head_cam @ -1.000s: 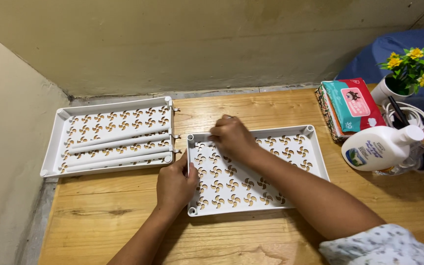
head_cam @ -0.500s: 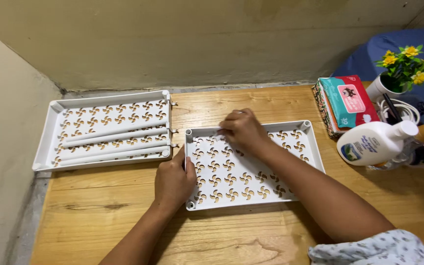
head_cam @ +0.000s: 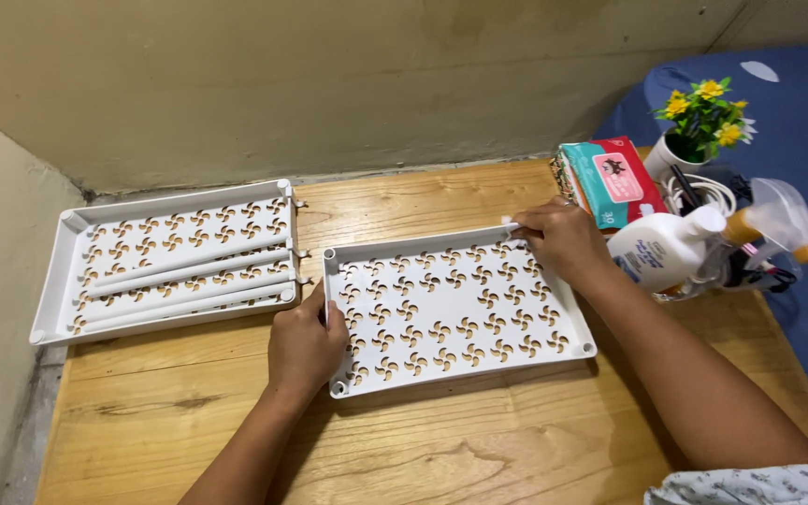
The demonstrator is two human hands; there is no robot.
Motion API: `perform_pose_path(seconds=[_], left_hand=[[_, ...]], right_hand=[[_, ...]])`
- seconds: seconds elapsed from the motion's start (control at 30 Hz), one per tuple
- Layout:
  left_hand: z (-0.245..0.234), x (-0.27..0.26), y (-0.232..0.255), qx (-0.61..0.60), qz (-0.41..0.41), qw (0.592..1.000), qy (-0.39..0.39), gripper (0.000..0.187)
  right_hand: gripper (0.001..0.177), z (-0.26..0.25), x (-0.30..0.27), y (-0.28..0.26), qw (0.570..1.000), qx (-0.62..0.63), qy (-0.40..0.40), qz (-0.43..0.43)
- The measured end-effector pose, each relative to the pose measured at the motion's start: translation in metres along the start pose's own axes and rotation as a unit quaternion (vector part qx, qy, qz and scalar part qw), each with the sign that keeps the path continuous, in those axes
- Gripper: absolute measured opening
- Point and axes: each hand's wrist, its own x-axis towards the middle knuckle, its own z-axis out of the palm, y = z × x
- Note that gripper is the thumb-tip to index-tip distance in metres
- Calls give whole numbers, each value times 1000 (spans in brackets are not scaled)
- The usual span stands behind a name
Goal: Assemble a two-tier plastic shelf organizer and clean the components.
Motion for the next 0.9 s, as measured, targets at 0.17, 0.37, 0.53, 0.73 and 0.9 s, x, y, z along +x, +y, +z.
perform_pose_path(seconds=[0.17, 0.37, 0.53, 0.73, 0.9], left_hand=[[2, -1, 0, -4, -7, 1000, 4, 42], [-2, -2, 4, -20, -44, 999, -5, 43], [1, -1, -1, -25, -63, 998, -12, 44], [-1, -1, -13, -36, -39, 998, 15, 37], [-7, -3, -19, -52, -30, 998, 15, 35]], right_hand=[[27, -11, -3, -15, 995, 46, 5, 83], [33, -26, -21, -20, 989, 60, 71, 118], [38, -52, -53, -40, 990, -34, 122, 56], [42, -52, -89, -40, 987, -137, 35, 78], [39, -47, -101, -36, 970, -193, -97, 110]])
